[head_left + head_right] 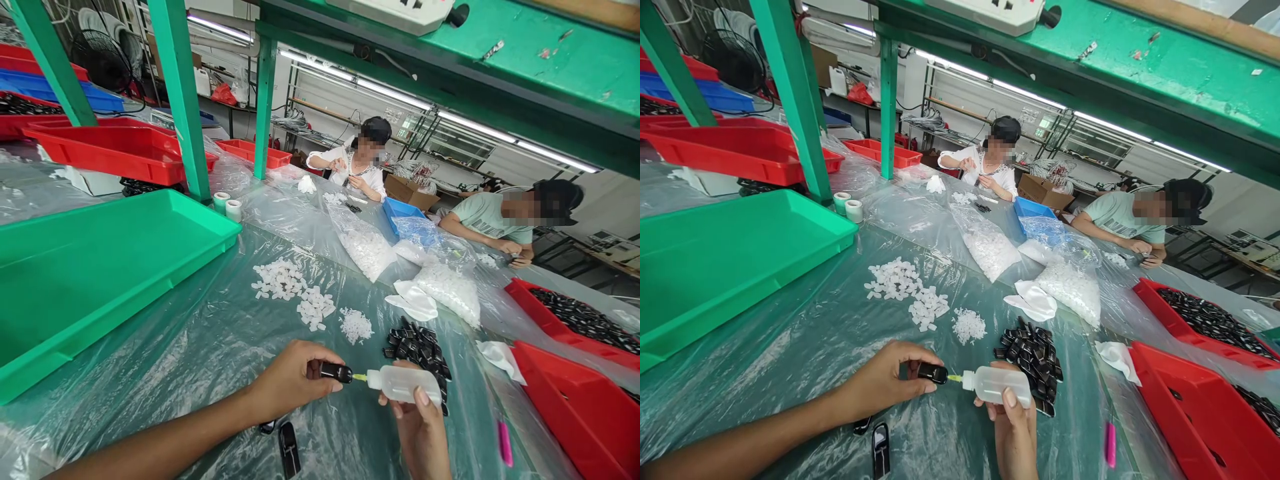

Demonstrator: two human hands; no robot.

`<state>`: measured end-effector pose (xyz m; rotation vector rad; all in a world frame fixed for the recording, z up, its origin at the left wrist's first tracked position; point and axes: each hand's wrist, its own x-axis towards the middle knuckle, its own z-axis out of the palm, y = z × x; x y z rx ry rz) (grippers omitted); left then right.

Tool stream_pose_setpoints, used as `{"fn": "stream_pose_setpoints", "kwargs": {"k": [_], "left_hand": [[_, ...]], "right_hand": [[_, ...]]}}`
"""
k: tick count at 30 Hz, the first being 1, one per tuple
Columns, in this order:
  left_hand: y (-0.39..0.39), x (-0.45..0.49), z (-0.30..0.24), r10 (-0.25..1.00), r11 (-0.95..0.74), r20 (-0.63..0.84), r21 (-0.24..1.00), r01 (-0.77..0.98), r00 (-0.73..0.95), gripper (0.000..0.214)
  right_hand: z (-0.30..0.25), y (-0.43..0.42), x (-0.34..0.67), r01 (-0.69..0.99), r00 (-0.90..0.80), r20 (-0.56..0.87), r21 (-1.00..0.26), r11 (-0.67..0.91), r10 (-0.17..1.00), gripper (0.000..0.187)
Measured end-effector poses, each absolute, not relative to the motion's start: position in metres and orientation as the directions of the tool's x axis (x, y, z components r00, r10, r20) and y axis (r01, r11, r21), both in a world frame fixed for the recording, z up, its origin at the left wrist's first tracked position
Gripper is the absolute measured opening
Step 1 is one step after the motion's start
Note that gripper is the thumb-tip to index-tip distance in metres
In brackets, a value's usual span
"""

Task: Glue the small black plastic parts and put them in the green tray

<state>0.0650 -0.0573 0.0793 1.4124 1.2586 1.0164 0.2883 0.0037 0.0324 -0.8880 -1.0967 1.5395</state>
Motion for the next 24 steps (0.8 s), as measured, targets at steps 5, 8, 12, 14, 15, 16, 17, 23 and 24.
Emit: {"fn": "stream_pose_setpoints", "kwargs": {"k": [5,8,12,14,15,16,17,23,24], "left_hand": [[-0.0569,0.0645,0.079,0.993,-0.026,0.002,0.978,0.208,0.116,0.022],[-0.057,0.0649,0.078,0.992,-0.032,0.007,0.979,0.202,0.122,0.023],[-0.0575,0.0655,0.0781,0.992,-0.034,0.008,0.978,0.207,0.125,0.021],[-0.0575,0.0653,0.0785,0.992,-0.036,0.01,0.978,0.208,0.125,0.02],[-0.0574,0.0651,0.0786,0.992,-0.036,0.01,0.977,0.209,0.125,0.02],[-0.0573,0.0649,0.0786,0.992,-0.037,0.01,0.976,0.213,0.125,0.02],[-0.0573,0.0647,0.0784,0.992,-0.037,0.009,0.976,0.217,0.126,0.021],[-0.0571,0.0647,0.0775,0.993,-0.039,0.012,0.974,0.221,0.121,0.023],[-0.0571,0.0649,0.0776,0.993,-0.039,0.013,0.975,0.218,0.121,0.023]], "right_hand": [[0.0353,0.0019,0.2884,-0.304,-0.241,0.057,-0.953,-0.019,0.969,0.03],[0.0363,0.0016,0.2875,-0.314,-0.247,0.051,-0.949,-0.031,0.968,0.03],[0.036,0.003,0.287,-0.312,-0.247,0.04,-0.949,-0.04,0.968,0.032],[0.0351,0.0038,0.2871,-0.297,-0.243,0.038,-0.954,-0.037,0.969,0.033],[0.0346,0.004,0.2873,-0.293,-0.241,0.041,-0.956,-0.033,0.97,0.033],[0.034,0.0042,0.2875,-0.291,-0.24,0.045,-0.956,-0.028,0.97,0.032],[0.0335,0.0043,0.2879,-0.291,-0.24,0.051,-0.957,-0.021,0.97,0.032],[0.0315,0.005,0.2917,-0.281,-0.246,0.068,-0.96,-0.004,0.967,0.031],[0.0314,0.0054,0.2921,-0.278,-0.25,0.07,-0.961,-0.002,0.966,0.031]]}}
